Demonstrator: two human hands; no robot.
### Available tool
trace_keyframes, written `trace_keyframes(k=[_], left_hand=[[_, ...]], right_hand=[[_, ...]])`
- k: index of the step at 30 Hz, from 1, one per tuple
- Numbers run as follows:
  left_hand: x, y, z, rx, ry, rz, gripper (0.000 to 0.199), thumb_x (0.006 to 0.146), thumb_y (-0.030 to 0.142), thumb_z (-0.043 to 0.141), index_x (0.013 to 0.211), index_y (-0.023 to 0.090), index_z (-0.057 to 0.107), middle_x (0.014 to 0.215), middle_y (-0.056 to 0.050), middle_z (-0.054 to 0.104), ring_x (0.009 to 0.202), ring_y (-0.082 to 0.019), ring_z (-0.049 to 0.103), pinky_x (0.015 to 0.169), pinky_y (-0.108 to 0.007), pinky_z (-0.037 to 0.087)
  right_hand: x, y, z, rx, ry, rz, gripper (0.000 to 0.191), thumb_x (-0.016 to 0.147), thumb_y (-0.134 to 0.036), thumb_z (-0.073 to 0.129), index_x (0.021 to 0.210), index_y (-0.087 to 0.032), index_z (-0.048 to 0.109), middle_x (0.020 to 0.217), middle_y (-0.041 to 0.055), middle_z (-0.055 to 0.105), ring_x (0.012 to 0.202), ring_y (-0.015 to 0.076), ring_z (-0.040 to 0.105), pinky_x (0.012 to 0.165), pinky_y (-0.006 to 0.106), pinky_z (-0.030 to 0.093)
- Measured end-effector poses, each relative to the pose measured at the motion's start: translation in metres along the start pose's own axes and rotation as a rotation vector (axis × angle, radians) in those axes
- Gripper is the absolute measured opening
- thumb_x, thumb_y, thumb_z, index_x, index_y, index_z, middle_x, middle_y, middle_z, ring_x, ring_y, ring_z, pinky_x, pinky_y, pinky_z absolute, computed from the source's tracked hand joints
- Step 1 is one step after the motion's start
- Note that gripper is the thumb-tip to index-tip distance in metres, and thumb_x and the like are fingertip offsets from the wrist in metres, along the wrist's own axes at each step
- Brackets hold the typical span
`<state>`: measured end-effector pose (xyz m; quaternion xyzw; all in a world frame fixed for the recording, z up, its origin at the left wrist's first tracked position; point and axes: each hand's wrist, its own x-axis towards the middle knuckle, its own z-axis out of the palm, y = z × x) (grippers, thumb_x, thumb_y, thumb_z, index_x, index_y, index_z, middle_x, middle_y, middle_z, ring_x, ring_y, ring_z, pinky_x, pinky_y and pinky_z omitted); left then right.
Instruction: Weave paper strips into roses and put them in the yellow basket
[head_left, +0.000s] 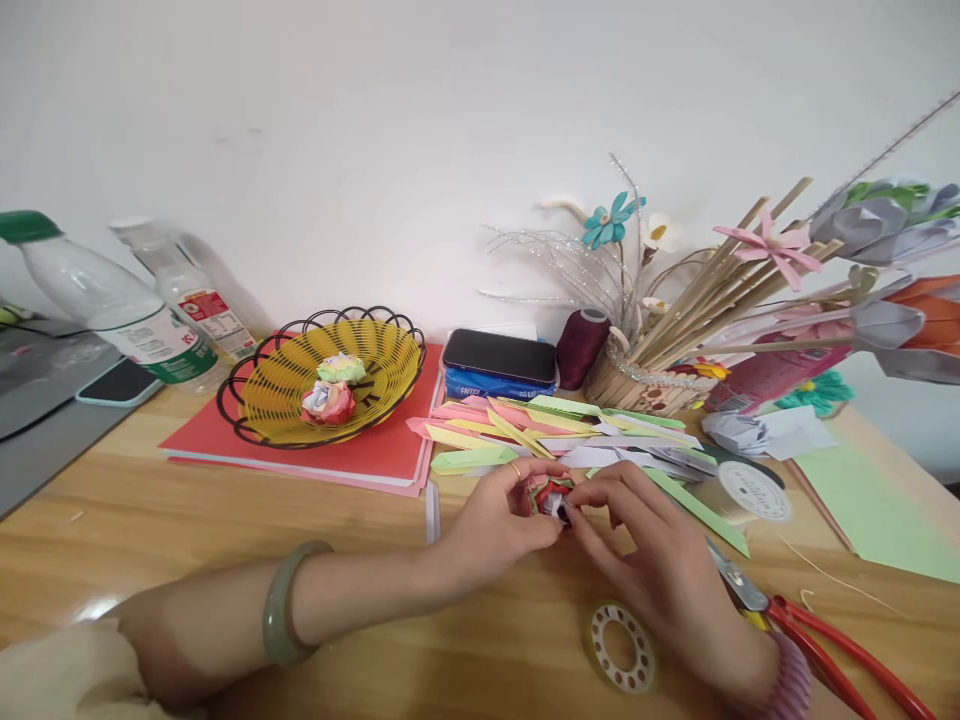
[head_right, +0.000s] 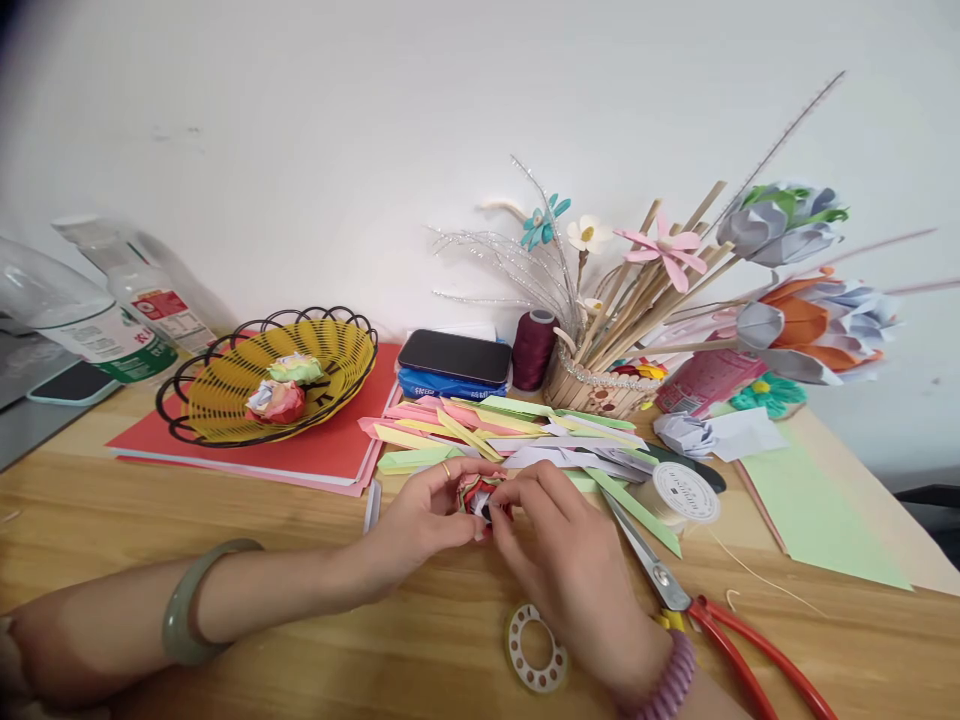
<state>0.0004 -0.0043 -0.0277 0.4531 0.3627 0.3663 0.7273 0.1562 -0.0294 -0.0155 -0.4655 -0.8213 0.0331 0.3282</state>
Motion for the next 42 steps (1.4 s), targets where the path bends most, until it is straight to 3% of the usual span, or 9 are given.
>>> trace_keyframes(k=[3,6,15,28,34,42], left_hand=[[-0.001,0.002,0.002,-0.071,-0.007,-0.012,0.041,0.057,0.009,0.061,0.097,0.018,0.055,0.080,0.001,0.053,0.072,-0.011,0.047,0.068,-0.025,0.037],[-0.001,0.003,0.003,-0.097,-0.002,-0.018,0.040,0.056,0.009,0.062,0.095,0.017,0.054,0.082,0.000,0.055,0.075,-0.012,0.049,0.070,-0.026,0.038],[0.000,0.003,0.004,-0.080,0.007,-0.027,0.041,0.057,0.008,0.061,0.097,0.016,0.053,0.080,0.000,0.054,0.075,-0.011,0.049,0.068,-0.025,0.040],[0.000,0.002,0.003,-0.141,0.022,-0.049,0.039,0.058,0.005,0.059,0.095,0.015,0.054,0.081,0.000,0.056,0.075,-0.011,0.053,0.068,-0.024,0.046],[0.000,0.002,0.003,-0.127,0.030,-0.046,0.037,0.059,0.005,0.059,0.095,0.015,0.057,0.082,0.000,0.057,0.075,-0.010,0.054,0.065,-0.022,0.047],[-0.001,0.004,0.002,-0.191,-0.006,-0.070,0.039,0.060,0.013,0.064,0.099,0.013,0.057,0.081,-0.002,0.060,0.065,-0.009,0.056,0.060,-0.024,0.047]], right_hand=[[-0.002,0.002,-0.002,-0.183,0.085,-0.194,0.008,0.080,-0.013,0.053,0.086,-0.018,0.055,0.077,0.0035,0.057,0.067,0.0135,0.053,0.056,0.026,0.042],[-0.005,0.005,-0.005,-0.281,0.062,-0.318,0.014,0.081,-0.013,0.052,0.094,-0.015,0.057,0.078,0.0057,0.060,0.068,0.0155,0.051,0.057,0.028,0.041],[-0.008,0.009,-0.011,-0.464,0.026,-0.453,0.022,0.082,-0.015,0.050,0.102,-0.012,0.058,0.081,0.0077,0.061,0.068,0.0168,0.050,0.059,0.031,0.040],[-0.005,0.007,-0.008,-0.406,-0.004,-0.396,0.018,0.081,-0.012,0.053,0.097,-0.009,0.058,0.077,0.0082,0.059,0.068,0.0178,0.047,0.057,0.031,0.039],[0.000,0.004,-0.003,-0.232,-0.010,-0.247,0.008,0.082,-0.010,0.050,0.087,-0.014,0.055,0.076,0.0059,0.056,0.071,0.0167,0.049,0.060,0.030,0.042],[0.003,0.005,-0.005,0.073,0.030,-0.022,0.012,0.085,-0.012,0.047,0.090,-0.019,0.054,0.079,0.0030,0.052,0.071,0.0125,0.052,0.059,0.025,0.045]])
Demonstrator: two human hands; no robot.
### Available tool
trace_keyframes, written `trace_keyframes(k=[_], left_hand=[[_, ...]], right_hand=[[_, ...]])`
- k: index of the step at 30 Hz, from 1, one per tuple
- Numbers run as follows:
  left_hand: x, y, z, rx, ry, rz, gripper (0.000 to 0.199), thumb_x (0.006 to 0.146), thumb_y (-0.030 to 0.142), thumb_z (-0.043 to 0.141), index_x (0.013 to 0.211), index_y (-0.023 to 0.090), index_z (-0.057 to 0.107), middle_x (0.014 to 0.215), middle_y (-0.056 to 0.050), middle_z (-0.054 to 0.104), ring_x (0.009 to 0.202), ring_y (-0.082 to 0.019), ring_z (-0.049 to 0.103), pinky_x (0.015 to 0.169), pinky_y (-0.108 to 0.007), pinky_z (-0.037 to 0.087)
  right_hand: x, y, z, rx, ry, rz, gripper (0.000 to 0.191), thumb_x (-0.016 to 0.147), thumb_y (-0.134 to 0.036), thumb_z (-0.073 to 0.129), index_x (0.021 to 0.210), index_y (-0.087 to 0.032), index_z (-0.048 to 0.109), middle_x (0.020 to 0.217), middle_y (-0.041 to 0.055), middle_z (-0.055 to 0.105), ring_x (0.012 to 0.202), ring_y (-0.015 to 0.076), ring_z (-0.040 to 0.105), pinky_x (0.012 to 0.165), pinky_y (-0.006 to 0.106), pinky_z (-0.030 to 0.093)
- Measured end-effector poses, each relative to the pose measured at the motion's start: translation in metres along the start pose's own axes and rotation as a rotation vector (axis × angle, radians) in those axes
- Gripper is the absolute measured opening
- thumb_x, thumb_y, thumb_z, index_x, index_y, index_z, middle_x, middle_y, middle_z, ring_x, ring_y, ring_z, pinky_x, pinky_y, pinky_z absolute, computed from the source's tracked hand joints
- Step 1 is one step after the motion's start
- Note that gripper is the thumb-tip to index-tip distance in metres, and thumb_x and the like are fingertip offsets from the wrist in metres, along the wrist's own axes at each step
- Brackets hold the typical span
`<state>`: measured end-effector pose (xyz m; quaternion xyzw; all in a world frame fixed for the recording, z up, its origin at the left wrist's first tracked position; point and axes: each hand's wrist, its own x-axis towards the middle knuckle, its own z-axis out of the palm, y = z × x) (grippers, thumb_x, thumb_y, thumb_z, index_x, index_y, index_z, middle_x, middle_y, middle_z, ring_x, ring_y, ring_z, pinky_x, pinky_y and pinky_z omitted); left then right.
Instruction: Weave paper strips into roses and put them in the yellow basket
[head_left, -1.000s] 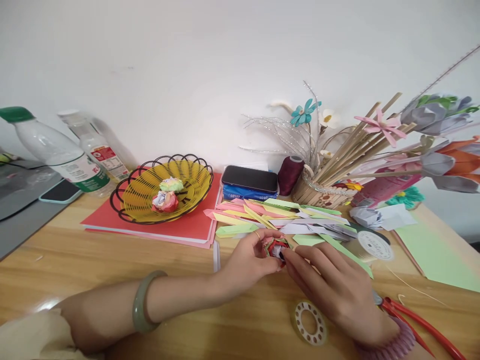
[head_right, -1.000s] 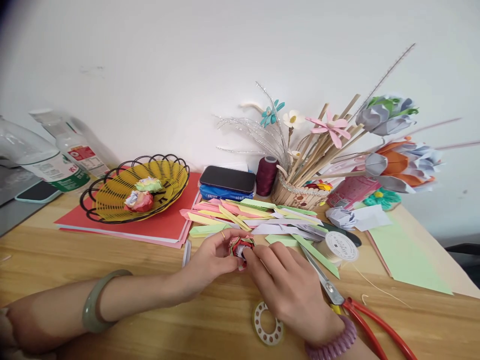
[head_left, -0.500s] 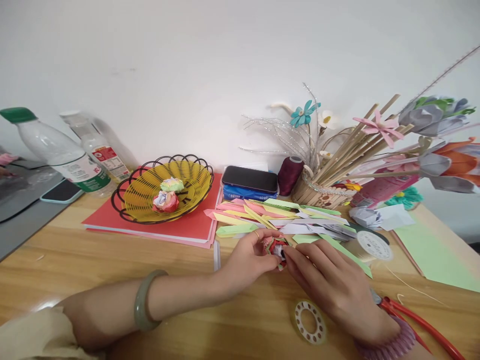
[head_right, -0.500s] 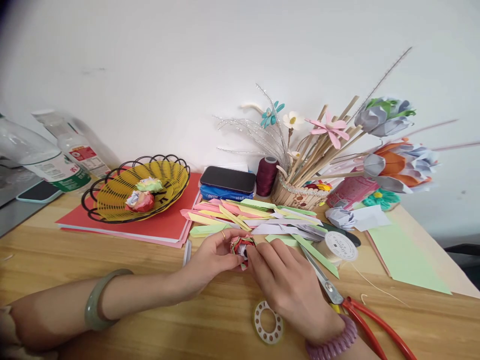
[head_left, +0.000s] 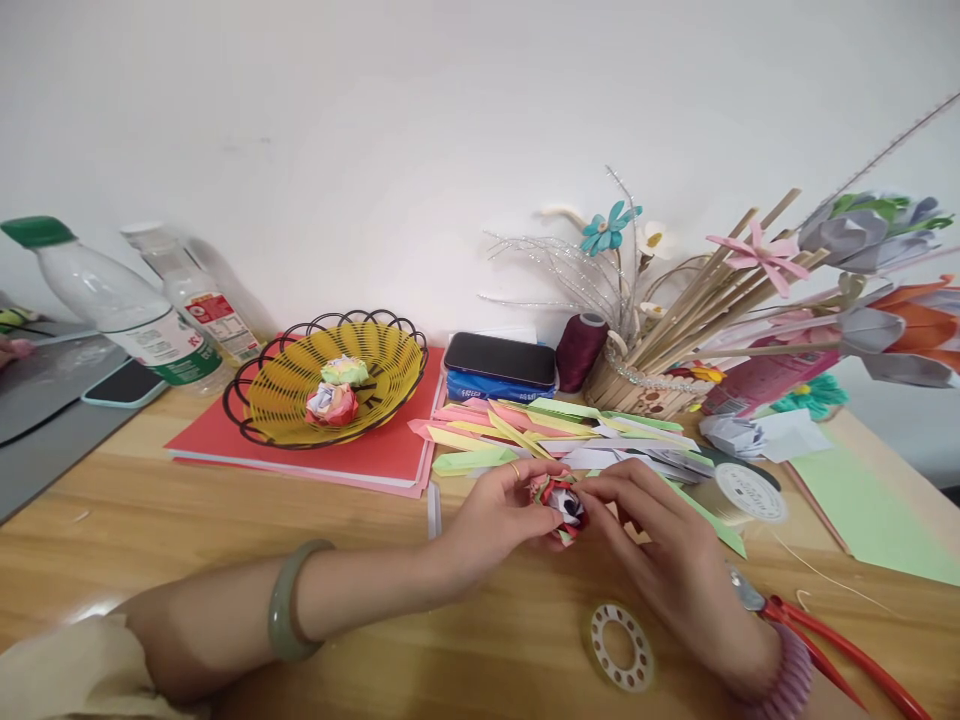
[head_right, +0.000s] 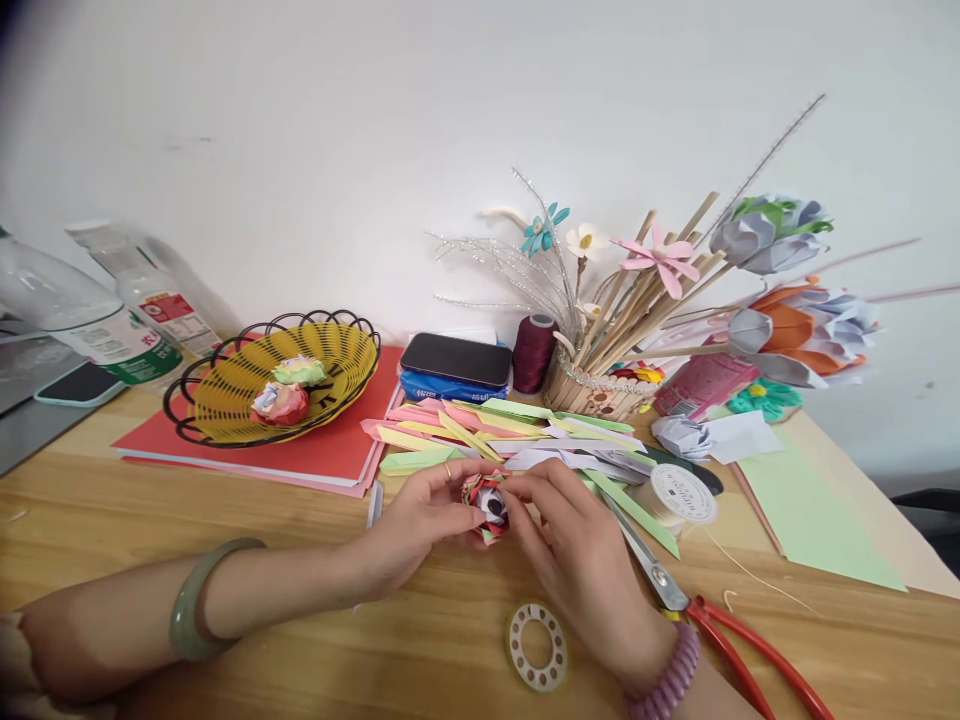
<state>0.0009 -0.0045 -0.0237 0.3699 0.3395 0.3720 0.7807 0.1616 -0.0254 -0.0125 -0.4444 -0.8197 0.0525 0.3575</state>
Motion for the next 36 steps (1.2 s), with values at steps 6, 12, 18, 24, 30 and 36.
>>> trace_keyframes(k=[6,12,18,24,30,36], left_hand=[[-0.0013,0.0034,0.0016,-0.023,0.006,-0.012,0.042,0.059,0.014,0.066,0.100,0.013,0.058,0.082,-0.003,0.060,0.064,-0.010,0.056,0.059,-0.024,0.046],[-0.0022,0.0040,0.0004,0.040,-0.008,0.009,0.042,0.058,0.012,0.064,0.100,0.014,0.059,0.082,-0.001,0.058,0.066,-0.008,0.053,0.060,-0.023,0.045],[-0.0018,0.0054,0.0001,0.058,-0.026,-0.003,0.040,0.059,0.012,0.061,0.098,0.013,0.060,0.074,0.001,0.058,0.057,-0.006,0.052,0.058,-0.021,0.043],[-0.0012,0.0036,-0.0024,-0.002,-0.068,-0.099,0.044,0.060,0.015,0.060,0.103,0.016,0.059,0.079,-0.002,0.060,0.057,-0.008,0.053,0.059,-0.026,0.047],[0.0001,0.0052,-0.0051,-0.056,-0.116,-0.122,0.043,0.061,0.020,0.064,0.104,0.016,0.059,0.084,-0.005,0.060,0.063,-0.010,0.054,0.060,-0.027,0.048],[0.0022,0.0054,-0.0041,-0.041,-0.077,-0.135,0.045,0.058,0.019,0.066,0.102,0.013,0.061,0.078,-0.004,0.061,0.062,-0.011,0.055,0.061,-0.028,0.046]], right_hand=[[-0.0002,-0.0020,-0.0055,0.045,0.057,0.024,0.012,0.081,-0.013,0.052,0.089,-0.021,0.054,0.078,0.0025,0.053,0.070,0.0130,0.052,0.057,0.025,0.046],[0.0014,-0.0042,-0.0034,0.033,-0.010,-0.061,0.016,0.078,-0.010,0.053,0.090,-0.020,0.053,0.082,0.0033,0.053,0.077,0.0141,0.053,0.063,0.027,0.047],[-0.0013,-0.0030,-0.0013,0.069,-0.021,-0.028,0.013,0.077,-0.009,0.053,0.083,-0.020,0.053,0.079,0.0022,0.053,0.074,0.0135,0.053,0.063,0.027,0.046],[0.0010,-0.0070,-0.0022,0.131,-0.021,0.079,0.012,0.078,-0.009,0.050,0.075,-0.021,0.053,0.072,0.0005,0.051,0.064,0.0119,0.050,0.055,0.024,0.043],[0.0008,-0.0089,-0.0034,0.196,-0.042,0.140,0.011,0.079,-0.011,0.049,0.074,-0.021,0.051,0.073,0.0001,0.052,0.065,0.0115,0.051,0.055,0.024,0.043],[0.0005,-0.0075,0.0002,0.250,-0.063,0.159,0.009,0.080,-0.012,0.050,0.077,-0.020,0.053,0.075,0.0008,0.052,0.065,0.0114,0.051,0.056,0.024,0.044]])
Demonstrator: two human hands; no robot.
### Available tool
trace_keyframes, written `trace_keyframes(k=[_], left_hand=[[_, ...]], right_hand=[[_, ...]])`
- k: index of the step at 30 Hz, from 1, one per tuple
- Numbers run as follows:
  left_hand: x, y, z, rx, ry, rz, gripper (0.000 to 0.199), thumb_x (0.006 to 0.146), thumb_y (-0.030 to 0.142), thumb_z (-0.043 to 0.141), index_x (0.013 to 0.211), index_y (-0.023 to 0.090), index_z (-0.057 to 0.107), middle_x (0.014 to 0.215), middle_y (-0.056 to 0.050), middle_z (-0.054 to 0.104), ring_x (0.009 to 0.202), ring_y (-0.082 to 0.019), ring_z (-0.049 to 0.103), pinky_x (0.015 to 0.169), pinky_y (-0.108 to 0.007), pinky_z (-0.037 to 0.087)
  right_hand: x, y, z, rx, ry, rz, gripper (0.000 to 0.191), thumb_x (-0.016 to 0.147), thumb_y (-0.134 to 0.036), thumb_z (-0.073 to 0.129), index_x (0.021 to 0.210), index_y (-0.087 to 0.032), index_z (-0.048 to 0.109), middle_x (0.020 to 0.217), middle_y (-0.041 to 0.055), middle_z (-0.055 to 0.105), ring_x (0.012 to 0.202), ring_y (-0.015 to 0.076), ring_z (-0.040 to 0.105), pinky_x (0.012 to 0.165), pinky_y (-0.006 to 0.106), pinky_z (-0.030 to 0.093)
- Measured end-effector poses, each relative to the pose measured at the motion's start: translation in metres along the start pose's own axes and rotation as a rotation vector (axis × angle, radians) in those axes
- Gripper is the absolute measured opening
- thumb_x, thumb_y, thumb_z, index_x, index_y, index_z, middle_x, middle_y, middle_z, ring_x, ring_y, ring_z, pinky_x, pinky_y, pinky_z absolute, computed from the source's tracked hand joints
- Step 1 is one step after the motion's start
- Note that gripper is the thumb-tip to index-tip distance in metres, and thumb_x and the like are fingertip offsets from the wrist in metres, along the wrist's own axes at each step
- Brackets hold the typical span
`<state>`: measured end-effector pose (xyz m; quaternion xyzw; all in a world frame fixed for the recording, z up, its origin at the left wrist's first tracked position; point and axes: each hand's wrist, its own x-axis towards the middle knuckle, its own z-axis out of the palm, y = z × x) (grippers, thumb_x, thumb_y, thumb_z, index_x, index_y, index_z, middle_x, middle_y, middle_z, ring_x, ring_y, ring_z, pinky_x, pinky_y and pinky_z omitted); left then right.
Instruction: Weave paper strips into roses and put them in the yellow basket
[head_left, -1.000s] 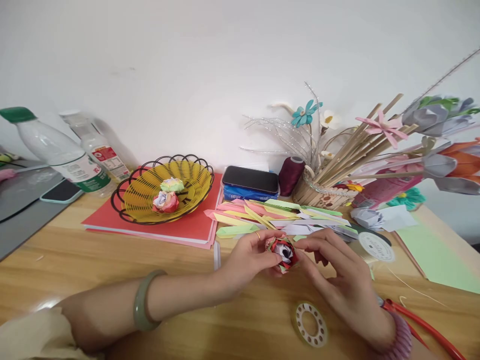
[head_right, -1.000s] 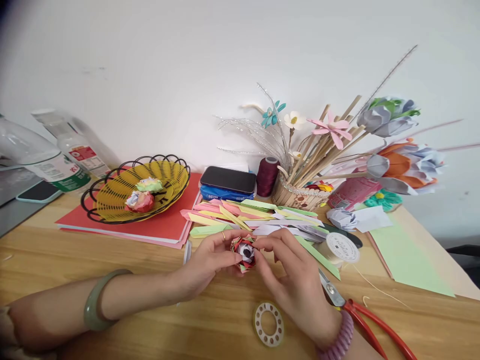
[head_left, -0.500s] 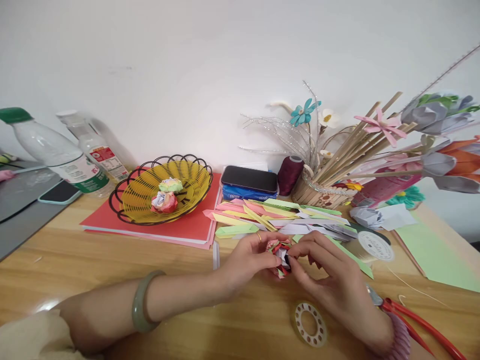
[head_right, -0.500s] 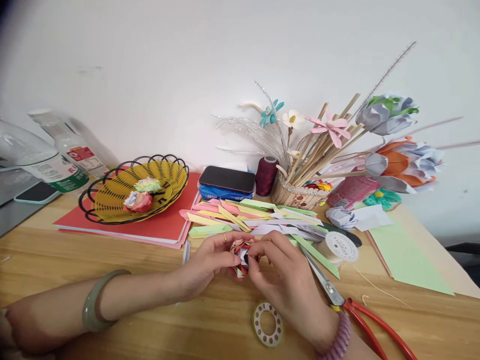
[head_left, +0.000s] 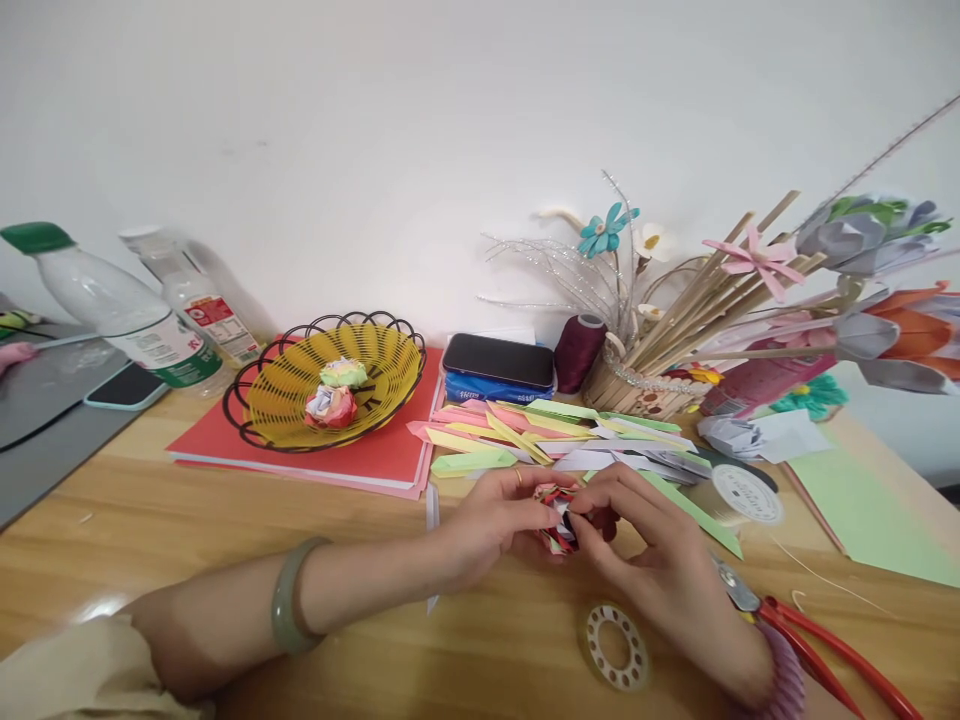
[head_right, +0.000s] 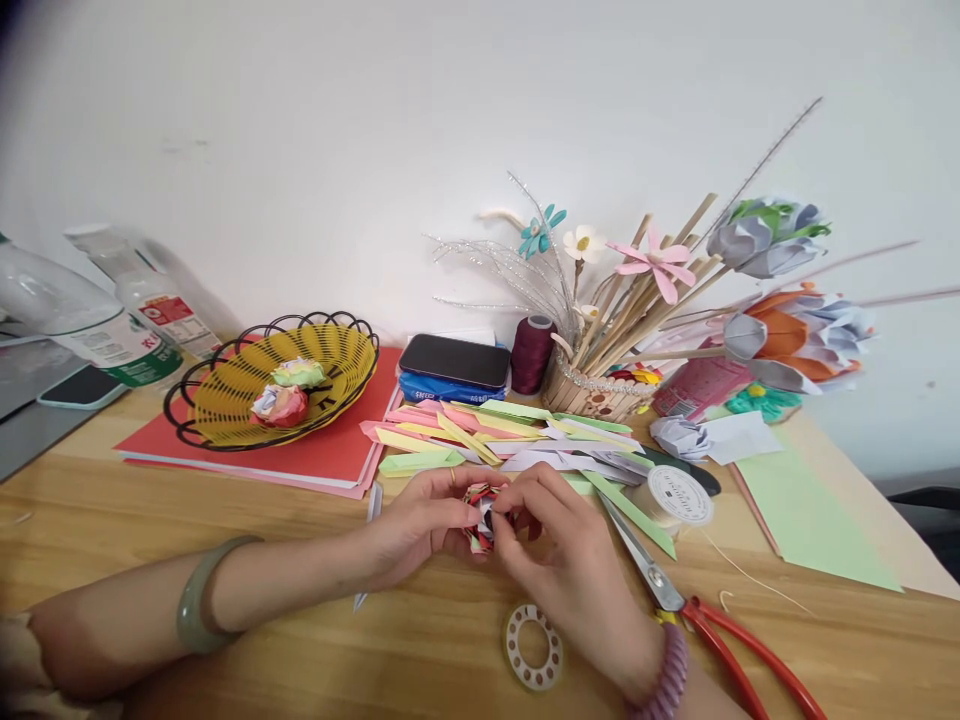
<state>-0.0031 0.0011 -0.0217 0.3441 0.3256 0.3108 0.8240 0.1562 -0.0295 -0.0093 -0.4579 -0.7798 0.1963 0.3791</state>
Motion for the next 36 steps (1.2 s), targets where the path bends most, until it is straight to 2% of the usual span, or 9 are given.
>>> trace_keyframes(k=[4,8,11,14,18,21,27,31,36], left_hand=[[0.002,-0.001,-0.001,-0.027,0.001,-0.005,0.044,0.057,0.014,0.061,0.100,0.014,0.062,0.070,-0.003,0.061,0.059,-0.010,0.055,0.062,-0.028,0.046],[0.003,0.002,-0.005,-0.108,-0.025,0.001,0.044,0.055,0.014,0.053,0.098,0.015,0.062,0.080,-0.006,0.063,0.062,-0.014,0.057,0.061,-0.031,0.047],[0.003,0.005,-0.006,-0.148,-0.063,0.013,0.052,0.053,0.012,0.049,0.104,0.017,0.060,0.088,-0.007,0.062,0.068,-0.016,0.058,0.063,-0.033,0.047],[0.002,0.008,-0.006,-0.156,-0.092,0.043,0.059,0.050,0.007,0.046,0.106,0.018,0.058,0.091,-0.006,0.062,0.073,-0.017,0.058,0.066,-0.032,0.046],[0.003,0.010,-0.004,-0.150,-0.107,0.096,0.065,0.046,0.003,0.045,0.107,0.018,0.058,0.097,-0.007,0.062,0.079,-0.018,0.056,0.064,-0.028,0.043],[0.004,0.011,-0.006,-0.119,-0.120,0.095,0.071,0.044,0.000,0.044,0.110,0.021,0.055,0.099,-0.005,0.060,0.082,-0.017,0.055,0.063,-0.025,0.042],[0.005,0.020,-0.009,-0.116,-0.230,0.036,0.073,0.047,-0.002,0.047,0.114,0.024,0.049,0.107,-0.003,0.057,0.083,-0.015,0.056,0.070,-0.027,0.040],[0.002,0.022,-0.006,-0.149,-0.260,0.003,0.055,0.061,0.004,0.057,0.113,0.020,0.053,0.096,-0.006,0.062,0.086,-0.017,0.058,0.081,-0.034,0.040],[-0.001,0.021,-0.002,-0.139,-0.265,0.043,0.042,0.070,0.015,0.063,0.112,0.019,0.056,0.096,-0.007,0.062,0.082,-0.015,0.059,0.078,-0.032,0.043]], right_hand=[[0.002,0.000,-0.002,0.048,-0.010,0.060,0.009,0.082,-0.016,0.050,0.075,-0.020,0.054,0.072,0.0004,0.052,0.063,0.0117,0.051,0.055,0.024,0.044],[0.003,0.004,-0.009,0.079,0.054,0.142,0.010,0.084,-0.022,0.048,0.090,-0.022,0.056,0.083,0.0027,0.054,0.070,0.0141,0.054,0.058,0.026,0.047],[0.002,0.007,-0.011,0.081,0.077,0.115,0.026,0.082,-0.021,0.047,0.107,-0.025,0.049,0.100,0.0052,0.050,0.088,0.0179,0.053,0.070,0.030,0.050],[0.001,0.008,-0.009,0.034,-0.043,0.064,0.052,0.077,-0.019,0.051,0.125,-0.027,0.034,0.123,0.0083,0.039,0.117,0.0244,0.039,0.094,0.043,0.041],[0.000,0.009,-0.002,-0.050,-0.126,0.027,0.072,0.074,-0.017,0.057,0.135,-0.028,0.020,0.134,0.0110,0.028,0.127,0.0257,0.028,0.100,0.047,0.034],[0.001,0.014,-0.001,-0.091,-0.142,-0.025,0.069,0.075,-0.019,0.059,0.134,-0.028,0.025,0.136,0.0108,0.028,0.128,0.0250,0.029,0.099,0.045,0.036],[0.005,0.017,-0.007,-0.095,-0.065,-0.063,0.051,0.075,-0.024,0.063,0.122,-0.028,0.042,0.118,0.0063,0.054,0.112,0.0196,0.049,0.093,0.037,0.044],[0.004,0.014,-0.010,-0.015,0.036,-0.040,0.051,0.072,-0.029,0.066,0.118,-0.026,0.045,0.113,0.0075,0.058,0.105,0.0220,0.054,0.087,0.038,0.047],[0.002,0.015,-0.009,0.017,0.028,-0.060,0.054,0.074,-0.029,0.064,0.123,-0.027,0.041,0.120,0.0087,0.054,0.113,0.0243,0.049,0.092,0.042,0.043]])
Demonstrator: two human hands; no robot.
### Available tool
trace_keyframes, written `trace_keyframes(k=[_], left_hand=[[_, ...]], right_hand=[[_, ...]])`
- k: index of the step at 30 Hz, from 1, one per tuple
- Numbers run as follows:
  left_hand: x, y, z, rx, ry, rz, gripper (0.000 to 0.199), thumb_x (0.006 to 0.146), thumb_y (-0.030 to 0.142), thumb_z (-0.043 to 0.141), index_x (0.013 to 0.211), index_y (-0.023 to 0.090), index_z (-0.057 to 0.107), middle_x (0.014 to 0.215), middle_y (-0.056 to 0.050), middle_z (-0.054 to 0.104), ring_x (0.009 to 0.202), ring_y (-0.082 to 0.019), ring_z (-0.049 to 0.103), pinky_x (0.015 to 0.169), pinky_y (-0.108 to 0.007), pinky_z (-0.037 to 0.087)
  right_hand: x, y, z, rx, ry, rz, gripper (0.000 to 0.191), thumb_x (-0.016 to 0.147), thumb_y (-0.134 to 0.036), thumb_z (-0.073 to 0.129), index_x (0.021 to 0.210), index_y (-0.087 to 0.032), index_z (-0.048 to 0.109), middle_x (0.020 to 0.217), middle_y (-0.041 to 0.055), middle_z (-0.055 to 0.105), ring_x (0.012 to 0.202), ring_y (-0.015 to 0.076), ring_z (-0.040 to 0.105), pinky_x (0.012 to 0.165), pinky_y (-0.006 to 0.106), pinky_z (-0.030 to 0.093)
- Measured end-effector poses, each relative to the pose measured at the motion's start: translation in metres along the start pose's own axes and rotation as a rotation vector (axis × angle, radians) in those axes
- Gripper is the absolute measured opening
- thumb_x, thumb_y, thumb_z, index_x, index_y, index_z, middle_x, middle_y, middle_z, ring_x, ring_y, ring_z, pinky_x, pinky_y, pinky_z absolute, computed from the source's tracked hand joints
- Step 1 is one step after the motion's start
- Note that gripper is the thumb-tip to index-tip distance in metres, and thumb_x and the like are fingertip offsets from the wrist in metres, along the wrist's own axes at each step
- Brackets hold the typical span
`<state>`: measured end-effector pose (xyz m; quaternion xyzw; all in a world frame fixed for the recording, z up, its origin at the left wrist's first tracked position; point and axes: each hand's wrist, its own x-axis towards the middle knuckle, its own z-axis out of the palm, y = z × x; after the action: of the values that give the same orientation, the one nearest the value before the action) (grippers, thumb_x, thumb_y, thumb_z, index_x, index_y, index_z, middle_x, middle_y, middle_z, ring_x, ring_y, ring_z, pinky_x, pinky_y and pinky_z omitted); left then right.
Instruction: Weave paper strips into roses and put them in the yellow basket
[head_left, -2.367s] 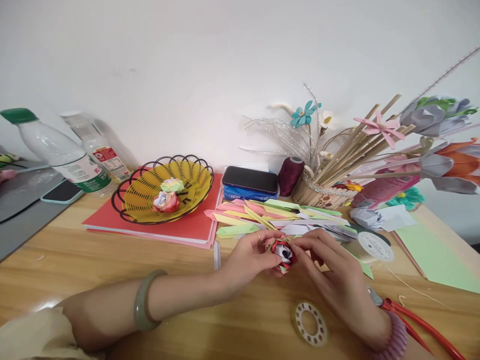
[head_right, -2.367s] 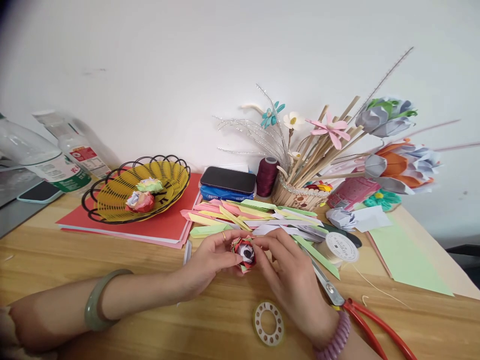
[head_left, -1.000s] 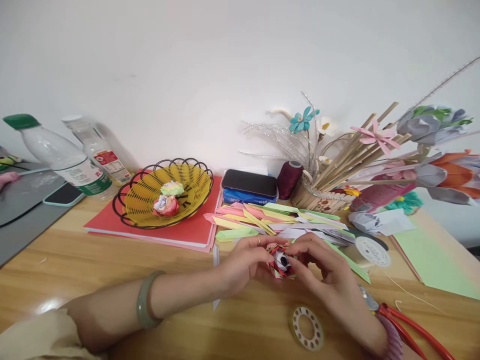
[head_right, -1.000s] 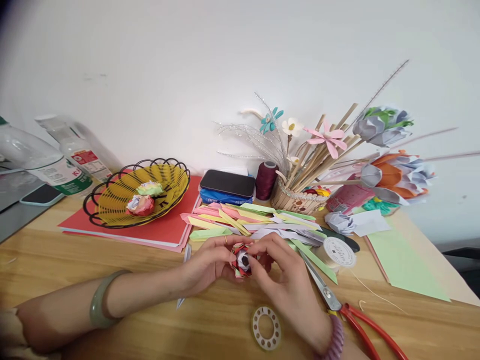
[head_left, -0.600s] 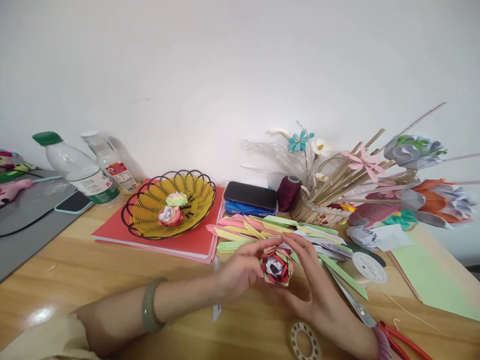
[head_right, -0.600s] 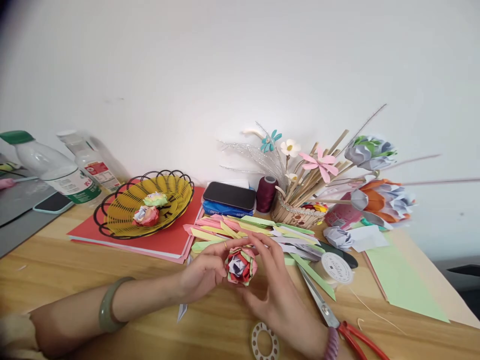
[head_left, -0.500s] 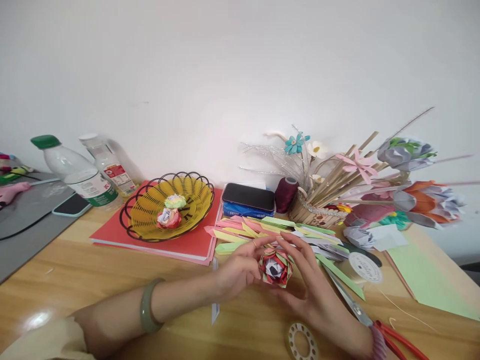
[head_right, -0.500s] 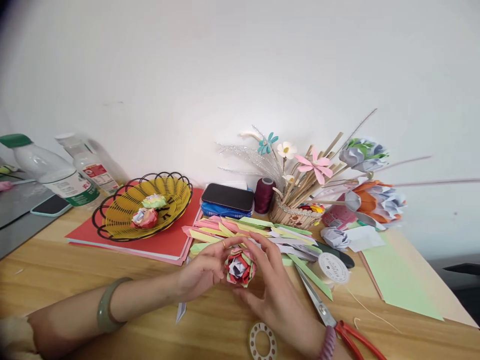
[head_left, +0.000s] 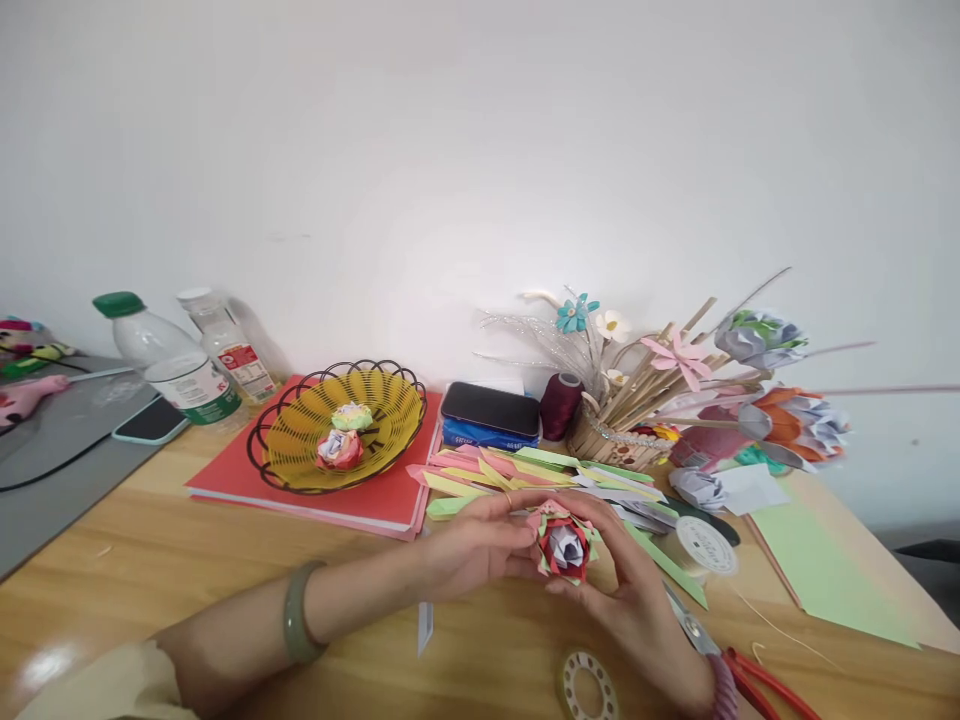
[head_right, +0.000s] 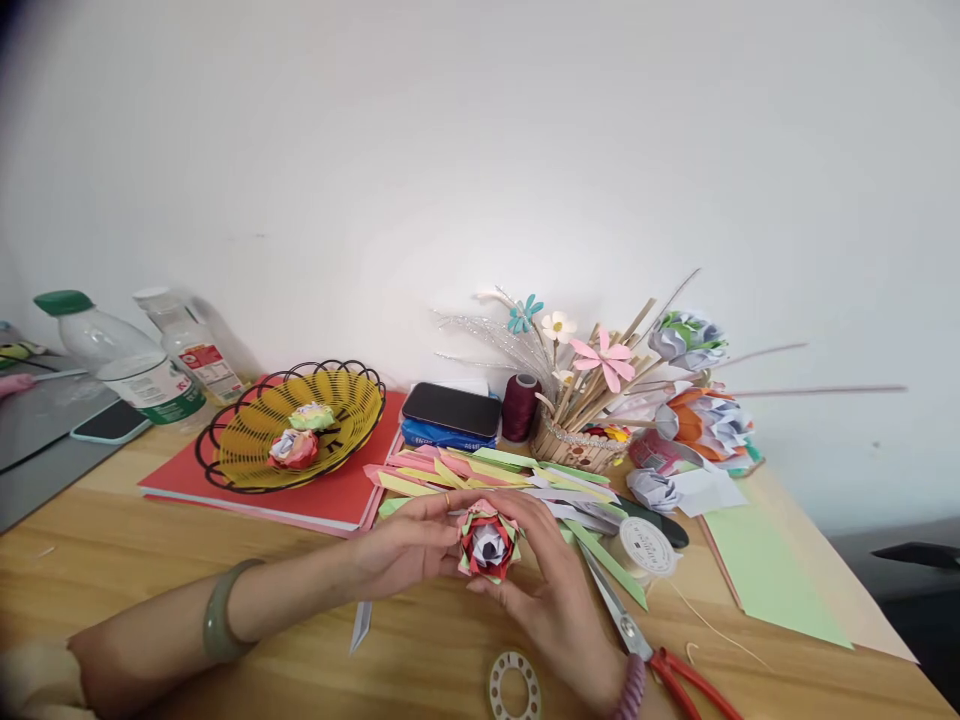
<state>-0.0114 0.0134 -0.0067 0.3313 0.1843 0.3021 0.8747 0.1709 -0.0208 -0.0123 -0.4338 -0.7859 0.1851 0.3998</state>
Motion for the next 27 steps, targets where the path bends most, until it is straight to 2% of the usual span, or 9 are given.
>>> trace_keyframes(k=[5,7,10,15,21,24,27], left_hand=[[0.003,0.002,0.002,0.088,0.021,0.104,0.051,0.060,0.015,0.073,0.108,0.021,0.058,0.107,-0.009,0.059,0.088,-0.017,0.058,0.072,-0.029,0.046],[0.004,0.006,0.001,0.104,0.013,0.157,0.053,0.058,0.013,0.074,0.108,0.022,0.058,0.110,-0.008,0.059,0.092,-0.017,0.057,0.074,-0.029,0.047],[0.004,0.015,-0.002,0.095,-0.017,0.216,0.052,0.059,0.013,0.073,0.108,0.023,0.058,0.111,-0.006,0.058,0.090,-0.015,0.058,0.075,-0.028,0.048],[0.003,0.031,-0.003,0.037,-0.025,0.258,0.048,0.074,0.015,0.061,0.119,0.026,0.050,0.118,-0.006,0.054,0.086,-0.012,0.060,0.076,-0.027,0.048],[0.008,0.047,-0.009,-0.092,0.032,0.298,0.035,0.077,0.014,0.053,0.112,0.015,0.052,0.108,-0.010,0.060,0.099,-0.020,0.059,0.090,-0.031,0.040],[0.011,0.055,-0.013,-0.194,0.033,0.307,0.031,0.080,0.023,0.048,0.109,0.012,0.051,0.103,-0.012,0.061,0.100,-0.021,0.059,0.094,-0.032,0.035],[0.011,0.060,-0.017,-0.246,0.045,0.304,0.040,0.084,0.040,0.042,0.112,0.011,0.048,0.105,-0.013,0.060,0.097,-0.022,0.059,0.095,-0.034,0.034]], right_hand=[[-0.002,0.001,0.001,-0.031,0.010,0.095,0.078,0.072,-0.034,0.065,0.136,-0.026,0.021,0.138,0.0109,0.035,0.126,0.0263,0.034,0.099,0.046,0.035],[-0.003,0.001,0.002,-0.030,0.000,0.115,0.082,0.071,-0.035,0.065,0.137,-0.026,0.016,0.140,0.0115,0.029,0.128,0.0270,0.030,0.100,0.048,0.034],[-0.005,0.002,0.003,-0.064,-0.022,0.089,0.078,0.074,-0.031,0.063,0.137,-0.027,0.016,0.139,0.0112,0.028,0.128,0.0273,0.029,0.101,0.049,0.033],[-0.004,0.002,0.004,-0.103,-0.047,0.042,0.069,0.077,-0.028,0.059,0.134,-0.027,0.022,0.136,0.0113,0.032,0.126,0.0278,0.032,0.097,0.048,0.038],[-0.005,0.007,0.007,-0.090,-0.088,0.081,0.060,0.081,-0.031,0.054,0.133,-0.030,0.024,0.136,0.0092,0.031,0.125,0.0266,0.034,0.096,0.044,0.041],[-0.007,0.010,0.009,-0.065,-0.088,0.109,0.055,0.082,-0.033,0.050,0.132,-0.031,0.026,0.136,0.0082,0.031,0.125,0.0256,0.034,0.094,0.041,0.043],[-0.007,0.012,0.011,-0.064,-0.091,0.115,0.053,0.082,-0.033,0.051,0.130,-0.032,0.029,0.135,0.0075,0.033,0.124,0.0257,0.036,0.093,0.041,0.044]])
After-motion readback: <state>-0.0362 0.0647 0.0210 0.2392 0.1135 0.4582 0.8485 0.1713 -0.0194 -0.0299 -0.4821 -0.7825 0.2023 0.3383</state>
